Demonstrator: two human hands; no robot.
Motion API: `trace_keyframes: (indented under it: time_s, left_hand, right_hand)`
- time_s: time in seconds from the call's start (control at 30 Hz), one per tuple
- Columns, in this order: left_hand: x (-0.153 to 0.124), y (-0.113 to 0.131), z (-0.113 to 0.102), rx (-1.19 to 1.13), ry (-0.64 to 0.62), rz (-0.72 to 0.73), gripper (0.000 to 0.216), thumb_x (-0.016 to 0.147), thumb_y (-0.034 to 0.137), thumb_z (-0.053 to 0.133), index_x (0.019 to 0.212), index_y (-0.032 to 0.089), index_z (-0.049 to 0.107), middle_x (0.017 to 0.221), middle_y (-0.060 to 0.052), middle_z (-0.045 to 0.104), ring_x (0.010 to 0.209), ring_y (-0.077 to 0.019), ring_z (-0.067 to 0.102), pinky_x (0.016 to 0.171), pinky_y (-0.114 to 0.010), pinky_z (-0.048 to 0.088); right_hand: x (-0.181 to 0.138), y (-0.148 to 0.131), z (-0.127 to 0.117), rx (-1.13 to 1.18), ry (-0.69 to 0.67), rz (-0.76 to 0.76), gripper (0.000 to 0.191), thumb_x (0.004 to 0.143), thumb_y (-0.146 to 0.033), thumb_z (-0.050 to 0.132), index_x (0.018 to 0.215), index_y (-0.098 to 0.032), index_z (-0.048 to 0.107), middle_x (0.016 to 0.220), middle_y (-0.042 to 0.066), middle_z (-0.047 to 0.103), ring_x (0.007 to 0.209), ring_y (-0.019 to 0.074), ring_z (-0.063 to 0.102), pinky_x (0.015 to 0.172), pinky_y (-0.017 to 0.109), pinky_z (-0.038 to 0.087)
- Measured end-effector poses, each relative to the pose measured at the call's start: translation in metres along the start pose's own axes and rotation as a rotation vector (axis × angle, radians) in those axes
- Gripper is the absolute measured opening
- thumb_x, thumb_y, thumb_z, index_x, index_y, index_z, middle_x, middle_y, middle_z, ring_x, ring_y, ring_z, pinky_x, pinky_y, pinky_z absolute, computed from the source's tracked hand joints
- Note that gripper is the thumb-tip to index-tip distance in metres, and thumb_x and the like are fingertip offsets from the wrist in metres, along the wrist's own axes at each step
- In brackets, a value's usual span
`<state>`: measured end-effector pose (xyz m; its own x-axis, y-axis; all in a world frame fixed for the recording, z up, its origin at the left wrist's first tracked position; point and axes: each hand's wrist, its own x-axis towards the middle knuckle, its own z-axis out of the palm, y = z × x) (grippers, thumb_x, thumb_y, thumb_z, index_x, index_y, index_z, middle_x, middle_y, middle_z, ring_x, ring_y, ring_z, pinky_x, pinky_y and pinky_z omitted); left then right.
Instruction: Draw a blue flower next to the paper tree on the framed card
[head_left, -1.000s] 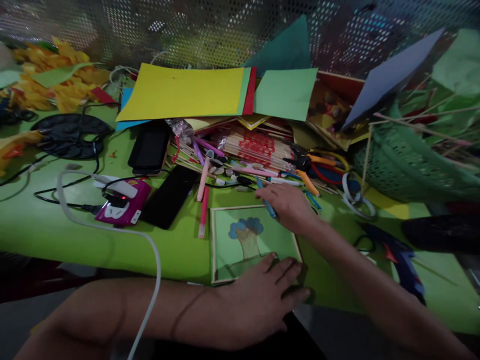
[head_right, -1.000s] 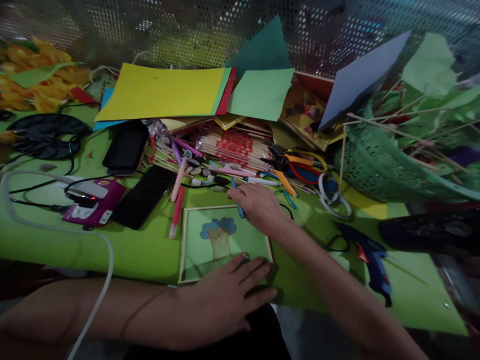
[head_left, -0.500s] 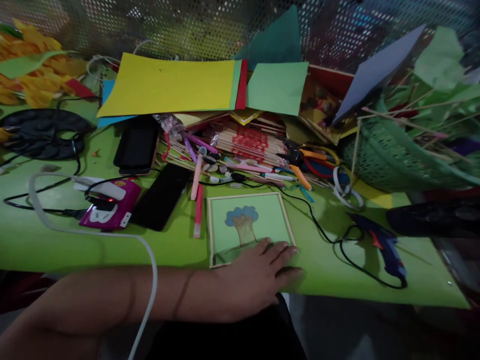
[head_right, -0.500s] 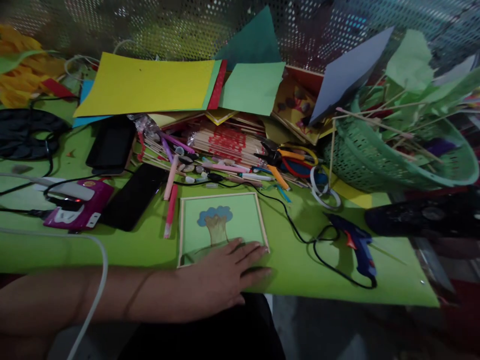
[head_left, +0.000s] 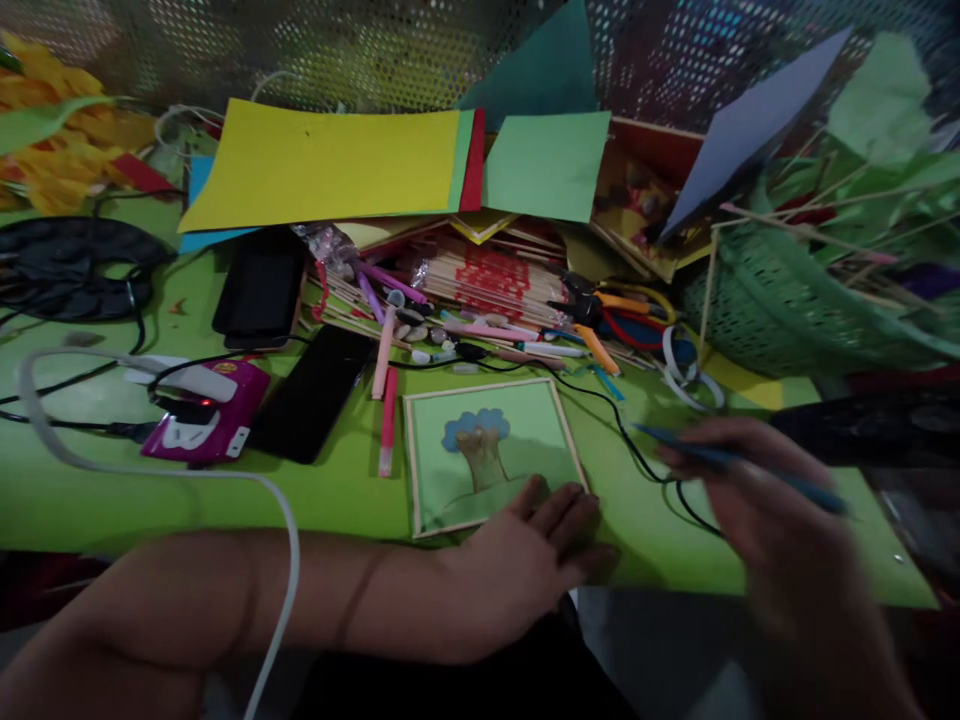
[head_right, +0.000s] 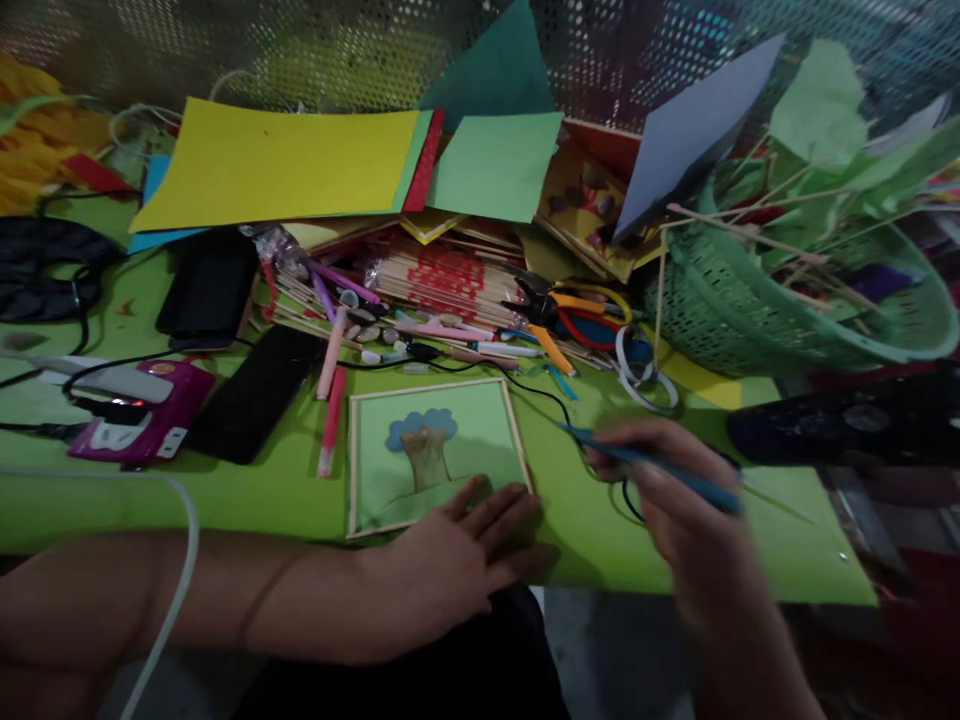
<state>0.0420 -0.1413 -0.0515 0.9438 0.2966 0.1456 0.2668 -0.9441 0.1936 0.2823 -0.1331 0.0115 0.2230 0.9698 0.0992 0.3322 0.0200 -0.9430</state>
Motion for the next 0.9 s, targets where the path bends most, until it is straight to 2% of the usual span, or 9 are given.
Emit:
trace_keyframes:
  time_s: [0.03,0.07,0.13,0.2,0.3,0.4,0.5,0.7,0.9]
  left_hand:
    - [0.001,-0.001,0.003,-0.003,0.000,0.006,0.064,0.098,0.045,0.061,0.156,0.024,0.045,0.165,-0.017,0.039,0.150,-0.0333,0.040,0.117,-0.053,0.030]
    - [0.002,-0.002,0.005,-0.003,0.003,0.013,0.064,0.098,0.046,0.062,0.155,0.024,0.045,0.165,-0.017,0.039,0.150,-0.0336,0.039,0.116,-0.055,0.031]
    - [0.002,-0.004,0.009,0.007,0.007,0.010,0.064,0.097,0.046,0.063,0.155,0.025,0.045,0.167,-0.015,0.037,0.151,-0.0330,0.036,0.116,-0.058,0.030]
    - [0.002,-0.006,0.010,0.015,0.020,0.014,0.066,0.097,0.047,0.063,0.156,0.025,0.046,0.167,-0.013,0.037,0.152,-0.0325,0.034,0.117,-0.058,0.031]
    - [0.000,-0.008,0.009,0.028,0.040,0.032,0.062,0.099,0.045,0.059,0.156,0.024,0.046,0.166,-0.012,0.039,0.150,-0.0317,0.037,0.116,-0.057,0.033]
    - [-0.002,-0.009,0.009,0.047,0.058,0.034,0.053,0.103,0.034,0.050,0.155,0.025,0.048,0.164,-0.010,0.042,0.148,-0.0295,0.041,0.115,-0.055,0.035]
    - [-0.003,-0.009,0.009,0.051,0.072,0.028,0.050,0.104,0.027,0.045,0.154,0.027,0.049,0.163,-0.009,0.044,0.148,-0.0286,0.042,0.115,-0.056,0.034]
    - [-0.002,-0.011,0.002,0.050,0.041,0.026,0.049,0.105,0.027,0.042,0.154,0.027,0.050,0.164,-0.007,0.042,0.148,-0.0279,0.041,0.116,-0.054,0.033]
    - [0.000,-0.009,0.006,0.063,0.063,0.035,0.050,0.103,0.029,0.050,0.153,0.026,0.050,0.165,-0.011,0.041,0.149,-0.0304,0.041,0.115,-0.058,0.031]
  right_hand:
    - [0.008,0.004,0.006,0.139,-0.064,0.026,0.029,0.082,-0.050,0.080,0.100,-0.028,0.079,0.087,0.010,0.075,0.076,0.0273,0.072,0.062,0.039,0.057]
    - [0.017,0.009,0.014,0.220,-0.157,0.110,0.029,0.077,-0.045,0.085,0.099,-0.027,0.079,0.089,0.009,0.076,0.079,0.0273,0.073,0.064,0.038,0.057]
    - [0.036,0.022,0.034,0.288,-0.270,0.183,0.025,0.075,-0.042,0.083,0.093,-0.024,0.079,0.084,0.006,0.074,0.075,0.0238,0.071,0.062,0.035,0.055]
    - [0.048,0.034,0.052,0.251,-0.333,0.194,0.022,0.077,-0.042,0.081,0.089,-0.024,0.078,0.077,0.004,0.071,0.068,0.0206,0.066,0.058,0.031,0.051]
    - [0.047,0.047,0.063,0.178,-0.275,0.130,0.019,0.080,-0.043,0.079,0.085,-0.025,0.073,0.074,0.001,0.067,0.061,0.0178,0.060,0.054,0.030,0.047]
    - [0.039,0.050,0.062,0.135,-0.193,0.063,0.018,0.081,-0.038,0.080,0.083,-0.025,0.068,0.069,-0.002,0.063,0.058,0.0159,0.055,0.053,0.029,0.044]
    - [0.038,0.048,0.062,0.116,-0.165,0.056,0.017,0.083,-0.034,0.079,0.079,-0.025,0.065,0.065,-0.003,0.061,0.055,0.0143,0.051,0.051,0.028,0.040]
    - [0.042,0.046,0.063,0.067,-0.151,0.071,0.019,0.080,-0.034,0.079,0.075,-0.025,0.063,0.062,-0.002,0.059,0.054,0.0154,0.051,0.049,0.029,0.040]
    - [0.043,0.041,0.063,0.001,-0.157,0.049,0.017,0.078,-0.030,0.076,0.073,-0.023,0.062,0.062,-0.002,0.058,0.054,0.0139,0.049,0.050,0.028,0.038]
